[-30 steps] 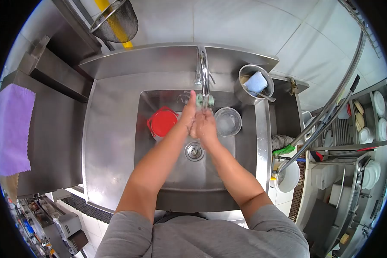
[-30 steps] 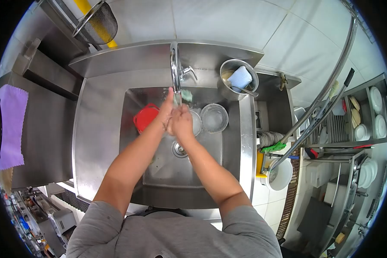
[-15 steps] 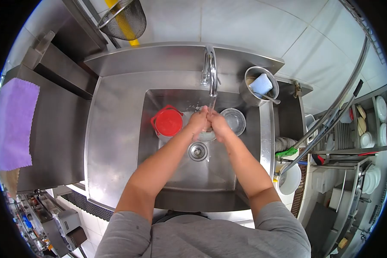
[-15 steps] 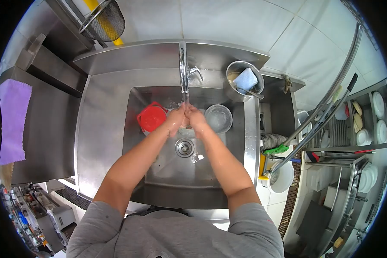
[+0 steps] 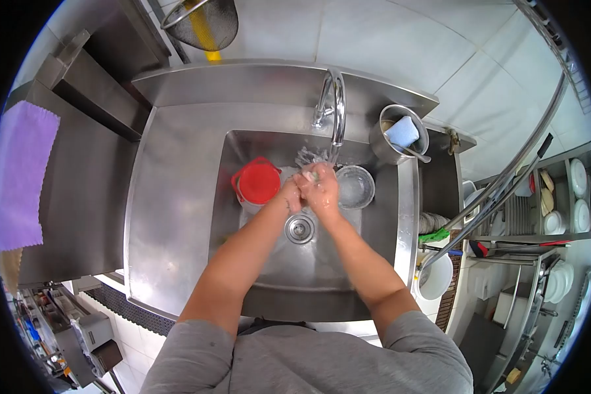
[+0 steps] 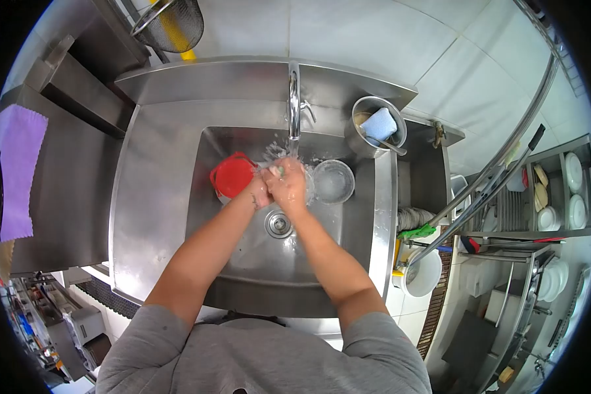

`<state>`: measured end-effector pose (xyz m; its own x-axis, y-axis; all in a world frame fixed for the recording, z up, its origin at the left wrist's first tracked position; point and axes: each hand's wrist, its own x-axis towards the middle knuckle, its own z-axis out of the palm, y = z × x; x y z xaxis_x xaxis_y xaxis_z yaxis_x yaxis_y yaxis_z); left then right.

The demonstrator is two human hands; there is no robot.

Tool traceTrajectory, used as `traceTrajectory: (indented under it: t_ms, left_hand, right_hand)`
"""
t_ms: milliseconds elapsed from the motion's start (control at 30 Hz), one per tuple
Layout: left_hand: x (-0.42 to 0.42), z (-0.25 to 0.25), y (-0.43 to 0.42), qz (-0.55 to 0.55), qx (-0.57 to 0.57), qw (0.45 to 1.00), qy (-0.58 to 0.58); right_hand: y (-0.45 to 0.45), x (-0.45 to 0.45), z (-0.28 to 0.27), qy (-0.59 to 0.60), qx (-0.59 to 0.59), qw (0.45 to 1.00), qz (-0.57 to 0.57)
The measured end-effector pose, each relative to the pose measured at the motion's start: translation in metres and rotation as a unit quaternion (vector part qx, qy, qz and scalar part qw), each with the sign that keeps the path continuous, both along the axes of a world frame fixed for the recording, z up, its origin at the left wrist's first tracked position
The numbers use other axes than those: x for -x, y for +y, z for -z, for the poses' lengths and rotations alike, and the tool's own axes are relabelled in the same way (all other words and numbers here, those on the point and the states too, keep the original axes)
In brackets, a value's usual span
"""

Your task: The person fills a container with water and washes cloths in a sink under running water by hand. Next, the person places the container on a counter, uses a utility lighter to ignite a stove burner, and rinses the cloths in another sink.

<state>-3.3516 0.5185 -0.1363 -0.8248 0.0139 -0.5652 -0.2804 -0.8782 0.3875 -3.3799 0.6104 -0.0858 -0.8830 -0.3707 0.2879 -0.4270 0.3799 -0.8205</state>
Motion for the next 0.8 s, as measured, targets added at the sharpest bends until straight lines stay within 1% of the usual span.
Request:
traceTrajectory:
  t_ms: [33,67,100,133,167,200,233,267,300,367,400,467,500,533,567,600,633,667,700,767,800]
  left_hand:
    - [-0.001,0.008,0.002,0.012,0.011,1.0,0.005]
    - [-0.001,0.007,0.003,0.024,0.022,0.999,0.011]
    - [-0.001,0.006,0.004,0.037,0.036,0.999,0.017]
    - [-0.002,0.004,0.006,0.089,0.145,0.985,-0.022]
    - [-0.007,-0.018,0.009,0.14,0.253,0.955,-0.062]
    - [-0.012,-0.031,0.01,0.188,0.357,0.909,-0.102]
    - [-0.015,-0.033,0.009,0.193,0.375,0.902,-0.092]
    - [-0.016,-0.035,0.006,0.198,0.393,0.894,-0.082]
    - [-0.017,-0.037,0.003,0.201,0.411,0.886,-0.071]
    - [-0.022,-0.041,-0.008,0.22,0.504,0.835,-0.018]
    - [-0.026,-0.042,-0.012,0.23,0.547,0.805,0.007]
    - [-0.033,-0.043,-0.018,0.147,0.443,0.879,-0.099]
    - [-0.037,-0.042,-0.024,0.103,0.386,0.904,-0.151]
    - [-0.035,-0.008,-0.039,0.079,0.295,0.931,-0.198]
    - [-0.037,-0.001,-0.044,0.053,0.215,0.963,-0.157]
    - [-0.039,0.003,-0.047,0.026,0.132,0.984,-0.114]
    - [-0.039,0.007,-0.05,-0.002,0.048,0.996,-0.069]
    - [-0.03,0.034,-0.051,0.052,-0.052,0.991,0.109]
    - [-0.013,0.074,-0.052,0.104,-0.149,0.942,0.282]
    - [-0.001,0.065,-0.034,0.092,-0.171,0.918,0.345]
    - [0.0,0.003,-0.011,0.031,-0.099,0.965,0.241]
  right_hand:
    - [-0.004,-0.007,-0.01,0.047,-0.028,0.998,0.019]
    - [-0.008,-0.004,-0.008,0.089,-0.038,0.994,0.048]
    - [-0.008,0.0,-0.002,0.086,-0.045,0.994,0.04]
    - [-0.008,0.005,0.007,0.082,-0.052,0.995,0.033]
    - [-0.008,0.01,0.014,0.077,-0.059,0.995,0.024]
    - [-0.005,0.017,0.017,-0.03,-0.036,0.999,0.015]
    - [0.001,0.027,0.018,-0.137,-0.013,0.99,0.005]
    - [0.004,0.033,0.011,-0.241,0.011,0.97,-0.005]
    - [0.005,0.037,0.006,-0.254,-0.032,0.967,-0.024]
    - [0.009,0.042,-0.009,-0.276,-0.119,0.952,-0.058]
    - [0.013,0.04,-0.015,-0.198,-0.138,0.966,-0.097]
    - [0.019,0.035,-0.026,-0.04,-0.17,0.969,-0.175]
    - [0.02,0.033,-0.034,0.003,-0.204,0.964,-0.169]
    - [0.021,0.032,-0.044,0.046,-0.236,0.957,-0.163]
    - [0.022,0.032,-0.052,0.088,-0.268,0.947,-0.156]
    - [0.022,0.033,-0.061,-0.012,-0.22,0.96,-0.173]
    - [0.02,0.037,-0.07,-0.111,-0.168,0.961,-0.189]
    - [0.018,0.039,-0.074,-0.21,-0.115,0.95,-0.203]
    - [0.015,0.036,-0.066,-0.145,-0.081,0.964,-0.207]
    - [0.004,0.02,-0.04,-0.015,-0.014,0.977,-0.212]
    - [-0.003,0.004,-0.048,0.078,0.02,0.982,-0.169]
